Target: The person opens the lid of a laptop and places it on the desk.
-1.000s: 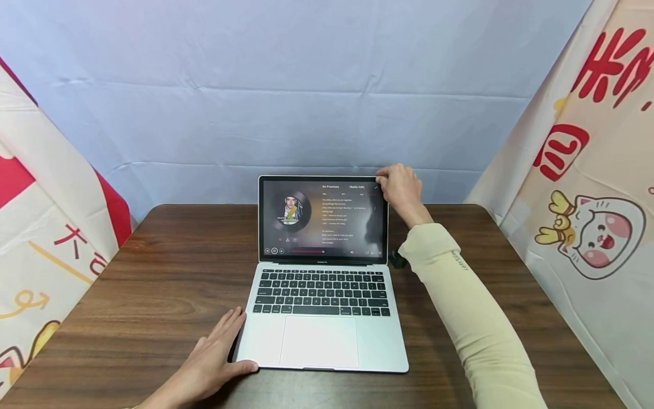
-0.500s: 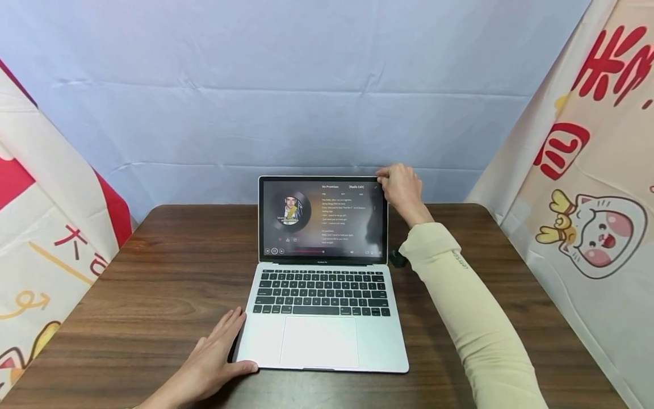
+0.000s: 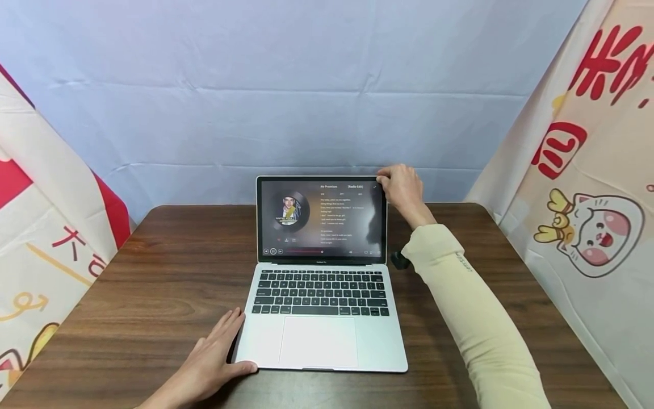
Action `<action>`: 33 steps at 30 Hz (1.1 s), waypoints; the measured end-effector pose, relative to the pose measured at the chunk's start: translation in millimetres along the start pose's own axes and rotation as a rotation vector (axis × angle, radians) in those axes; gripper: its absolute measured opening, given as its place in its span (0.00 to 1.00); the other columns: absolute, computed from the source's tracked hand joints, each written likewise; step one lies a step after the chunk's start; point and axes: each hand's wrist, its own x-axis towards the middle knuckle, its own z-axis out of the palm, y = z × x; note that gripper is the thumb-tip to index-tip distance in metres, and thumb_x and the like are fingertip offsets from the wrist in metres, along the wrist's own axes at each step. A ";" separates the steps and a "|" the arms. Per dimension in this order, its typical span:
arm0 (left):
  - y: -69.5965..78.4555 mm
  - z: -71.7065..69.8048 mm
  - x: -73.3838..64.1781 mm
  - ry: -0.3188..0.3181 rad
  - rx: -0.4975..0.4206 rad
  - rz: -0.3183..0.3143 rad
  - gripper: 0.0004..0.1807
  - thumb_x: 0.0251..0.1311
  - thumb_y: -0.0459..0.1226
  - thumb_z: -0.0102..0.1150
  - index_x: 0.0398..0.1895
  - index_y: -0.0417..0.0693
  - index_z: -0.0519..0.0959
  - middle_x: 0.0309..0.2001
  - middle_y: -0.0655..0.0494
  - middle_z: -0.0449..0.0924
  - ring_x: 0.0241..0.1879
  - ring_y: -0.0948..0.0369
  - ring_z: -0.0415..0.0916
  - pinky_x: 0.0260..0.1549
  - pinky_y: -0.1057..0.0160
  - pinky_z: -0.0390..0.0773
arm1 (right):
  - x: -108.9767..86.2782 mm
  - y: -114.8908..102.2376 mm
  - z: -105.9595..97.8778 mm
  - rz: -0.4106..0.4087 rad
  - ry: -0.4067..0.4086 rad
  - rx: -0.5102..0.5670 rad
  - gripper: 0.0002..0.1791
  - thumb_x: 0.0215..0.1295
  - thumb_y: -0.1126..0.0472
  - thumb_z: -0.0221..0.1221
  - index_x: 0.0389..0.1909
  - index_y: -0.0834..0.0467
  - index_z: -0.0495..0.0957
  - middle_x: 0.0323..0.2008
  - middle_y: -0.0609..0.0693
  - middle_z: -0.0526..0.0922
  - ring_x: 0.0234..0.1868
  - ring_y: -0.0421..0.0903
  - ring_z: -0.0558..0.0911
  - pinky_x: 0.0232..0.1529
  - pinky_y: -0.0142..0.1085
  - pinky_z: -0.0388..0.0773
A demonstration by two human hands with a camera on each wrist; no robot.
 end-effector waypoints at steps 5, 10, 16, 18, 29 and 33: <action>-0.9 -0.4 1.2 0.003 0.005 0.005 0.57 0.47 0.52 0.81 0.76 0.34 0.65 0.77 0.39 0.60 0.77 0.43 0.55 0.55 0.35 0.67 | -4.6 0.8 -4.3 -0.001 -0.024 0.023 0.16 0.76 0.58 0.59 0.58 0.58 0.86 0.56 0.63 0.84 0.55 0.65 0.82 0.46 0.61 0.76; 0.0 -1.0 1.4 -0.001 0.001 0.001 0.57 0.47 0.53 0.81 0.76 0.34 0.65 0.77 0.40 0.60 0.77 0.44 0.55 0.56 0.33 0.67 | -9.5 -0.2 -8.2 0.000 -0.035 0.042 0.17 0.77 0.58 0.58 0.59 0.59 0.85 0.57 0.63 0.84 0.48 0.62 0.84 0.37 0.54 0.74; 1.3 -2.4 1.0 -0.002 -0.006 0.000 0.57 0.46 0.52 0.81 0.76 0.34 0.65 0.77 0.39 0.61 0.77 0.43 0.55 0.58 0.31 0.66 | -15.0 -0.7 -12.9 -0.035 -0.021 0.068 0.16 0.77 0.58 0.58 0.59 0.59 0.85 0.55 0.63 0.85 0.38 0.59 0.84 0.32 0.46 0.70; 1.8 -3.1 1.3 -0.006 -0.005 -0.002 0.57 0.46 0.51 0.82 0.75 0.33 0.65 0.77 0.38 0.61 0.77 0.42 0.55 0.58 0.31 0.65 | -17.1 -0.5 -14.4 -0.052 -0.021 0.076 0.16 0.78 0.59 0.58 0.59 0.61 0.85 0.55 0.64 0.85 0.37 0.58 0.84 0.33 0.46 0.70; 4.2 -8.6 6.2 -0.053 0.001 -0.027 0.56 0.48 0.52 0.80 0.74 0.29 0.65 0.76 0.32 0.60 0.77 0.38 0.54 0.63 0.26 0.60 | -23.8 1.0 -19.3 -0.079 -0.027 0.099 0.19 0.77 0.61 0.56 0.62 0.65 0.81 0.55 0.66 0.84 0.51 0.64 0.83 0.47 0.56 0.77; 4.9 -15.2 7.8 -0.027 -0.009 0.000 0.55 0.52 0.53 0.78 0.74 0.29 0.65 0.76 0.32 0.60 0.76 0.36 0.55 0.63 0.27 0.60 | -26.2 1.0 -22.9 -0.089 -0.024 0.104 0.21 0.76 0.61 0.57 0.65 0.66 0.78 0.55 0.66 0.84 0.53 0.65 0.83 0.52 0.58 0.76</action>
